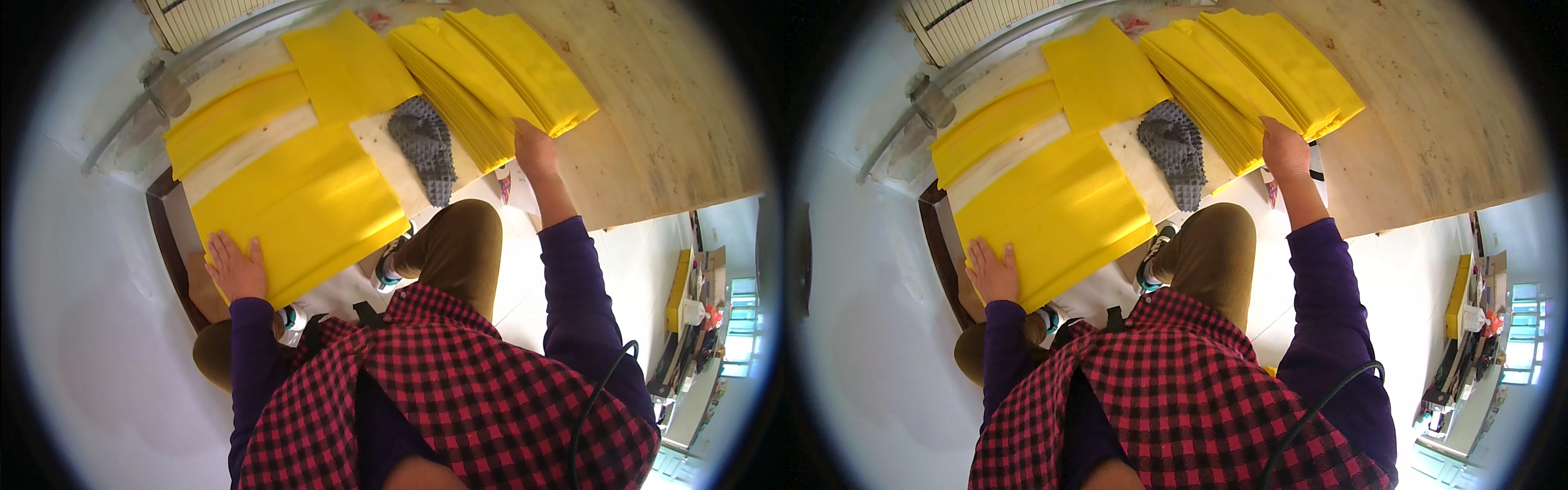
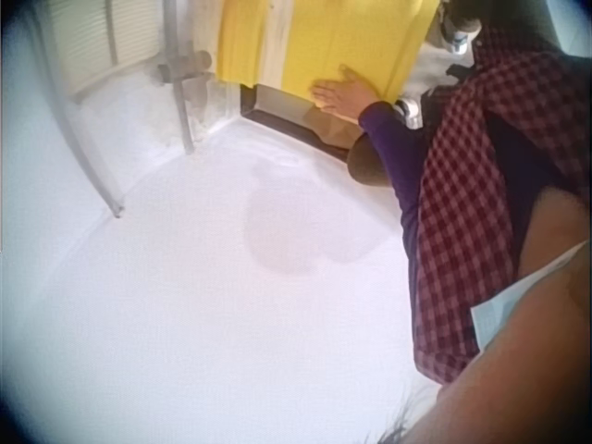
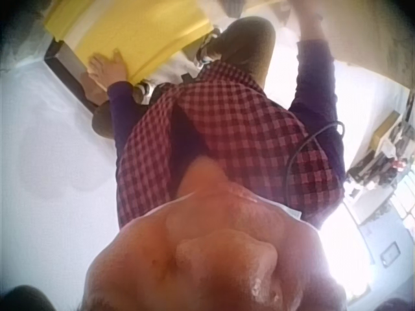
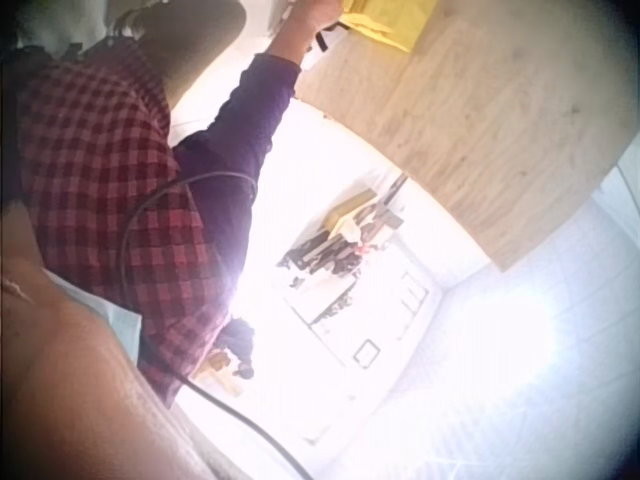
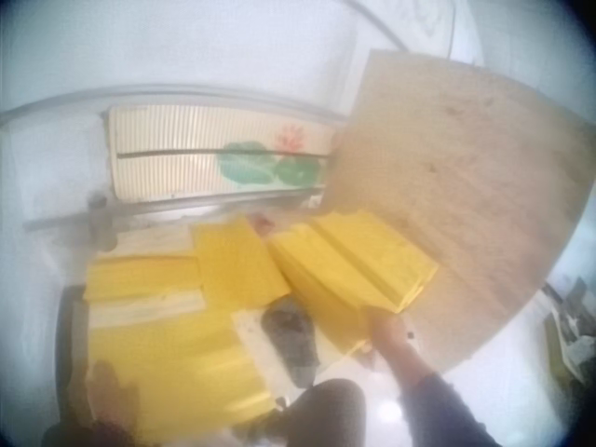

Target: The person sits on the floor and repeatedly folds large yellow sheets in half, smoothing each fold and stacking the finished sheets on the table. The person handles the sheets one at a time, aligning edges and pressing the creases before placing them in a growing stack.

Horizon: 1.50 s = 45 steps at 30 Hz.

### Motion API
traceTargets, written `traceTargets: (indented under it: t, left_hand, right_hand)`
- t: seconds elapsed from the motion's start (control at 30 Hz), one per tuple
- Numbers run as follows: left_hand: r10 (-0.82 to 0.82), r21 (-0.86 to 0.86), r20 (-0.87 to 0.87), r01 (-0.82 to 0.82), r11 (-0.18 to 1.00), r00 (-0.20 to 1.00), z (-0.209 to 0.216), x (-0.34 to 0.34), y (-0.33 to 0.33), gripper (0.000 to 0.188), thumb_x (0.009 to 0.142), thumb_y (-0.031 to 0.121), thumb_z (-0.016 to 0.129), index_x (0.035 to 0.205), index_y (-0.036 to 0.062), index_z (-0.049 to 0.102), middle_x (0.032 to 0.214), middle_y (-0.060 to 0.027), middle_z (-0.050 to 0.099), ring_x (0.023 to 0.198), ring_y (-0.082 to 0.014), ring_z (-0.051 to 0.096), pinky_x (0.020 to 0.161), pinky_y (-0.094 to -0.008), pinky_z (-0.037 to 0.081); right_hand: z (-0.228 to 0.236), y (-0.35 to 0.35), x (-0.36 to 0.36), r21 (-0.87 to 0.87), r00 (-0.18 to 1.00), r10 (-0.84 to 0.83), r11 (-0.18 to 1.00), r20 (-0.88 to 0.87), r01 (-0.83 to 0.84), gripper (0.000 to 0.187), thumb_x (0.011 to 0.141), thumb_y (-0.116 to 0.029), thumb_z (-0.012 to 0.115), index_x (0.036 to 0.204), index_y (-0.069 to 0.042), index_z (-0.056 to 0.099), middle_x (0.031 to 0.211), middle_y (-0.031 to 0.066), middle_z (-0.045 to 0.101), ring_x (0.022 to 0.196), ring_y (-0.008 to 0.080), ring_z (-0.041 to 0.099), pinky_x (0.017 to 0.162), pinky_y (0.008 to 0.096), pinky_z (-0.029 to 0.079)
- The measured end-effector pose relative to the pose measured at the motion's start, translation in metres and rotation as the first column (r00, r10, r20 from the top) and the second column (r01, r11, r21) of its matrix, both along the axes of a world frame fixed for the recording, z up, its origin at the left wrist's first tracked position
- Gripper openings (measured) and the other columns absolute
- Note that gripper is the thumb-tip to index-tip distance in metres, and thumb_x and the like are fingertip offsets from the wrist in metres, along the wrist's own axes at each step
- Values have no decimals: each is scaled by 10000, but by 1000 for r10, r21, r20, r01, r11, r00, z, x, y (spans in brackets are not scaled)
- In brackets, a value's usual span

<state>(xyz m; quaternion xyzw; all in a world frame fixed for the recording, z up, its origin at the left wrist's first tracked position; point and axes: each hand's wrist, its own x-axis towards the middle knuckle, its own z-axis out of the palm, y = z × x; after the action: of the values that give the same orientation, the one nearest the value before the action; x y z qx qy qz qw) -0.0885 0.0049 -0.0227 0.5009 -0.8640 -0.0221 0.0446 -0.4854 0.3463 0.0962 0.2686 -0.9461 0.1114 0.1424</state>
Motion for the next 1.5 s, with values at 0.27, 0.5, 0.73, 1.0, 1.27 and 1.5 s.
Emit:
traceTargets:
  t: [0.27,0.5,0.73,1.0,1.27,1.5]
  left_hand:
    - [2,11,1,-2,1000,1000,3,0,1,723,951,495,423,1465,9,278,1549,-155,235,1442,-273,195,1154,-494,139]
    - [2,-18,23,-2,1000,1000,-4,1,-2,732,949,505,421,1468,12,274,1550,-151,235,1442,-271,196,1155,-493,137]
    - [15,7,6,-15,1000,1000,-2,2,0,732,946,509,420,1470,20,276,1552,-141,236,1443,-264,196,1159,-486,126]
    - [14,39,2,-14,999,1000,5,1,2,737,945,512,414,1477,26,259,1558,-138,221,1452,-257,165,1164,-475,96]
    - [27,82,3,-27,996,1000,6,2,1,744,937,504,419,1480,25,251,1561,-140,214,1455,-255,155,1168,-475,75]
    - [25,77,-22,-23,997,999,5,1,1,752,930,504,430,1480,23,249,1557,-147,221,1456,-256,150,1166,-484,78]
  right_hand:
    - [34,10,-43,-144,992,21,989,-124,-39,267,905,-201,529,1124,-103,646,1006,189,663,939,375,627,815,438,508]
    - [28,7,-31,-165,996,25,985,-88,-39,264,896,-210,547,1120,-112,648,981,204,662,932,377,628,804,435,510]
    - [13,3,-4,-98,1000,26,995,9,-25,297,867,-239,609,1122,-92,652,1033,184,664,989,355,624,848,409,502]
    - [16,-6,-9,-249,999,44,968,0,-42,282,850,-182,644,1094,-41,659,1004,210,669,973,356,635,847,371,499]
    - [26,-64,-12,-480,957,169,836,-237,-267,245,810,-102,659,1035,-7,668,957,222,667,918,360,654,798,379,512]
    - [-1,-168,1,-460,939,200,831,-280,-314,245,799,-118,638,1036,-77,683,955,195,674,904,372,643,802,427,516]
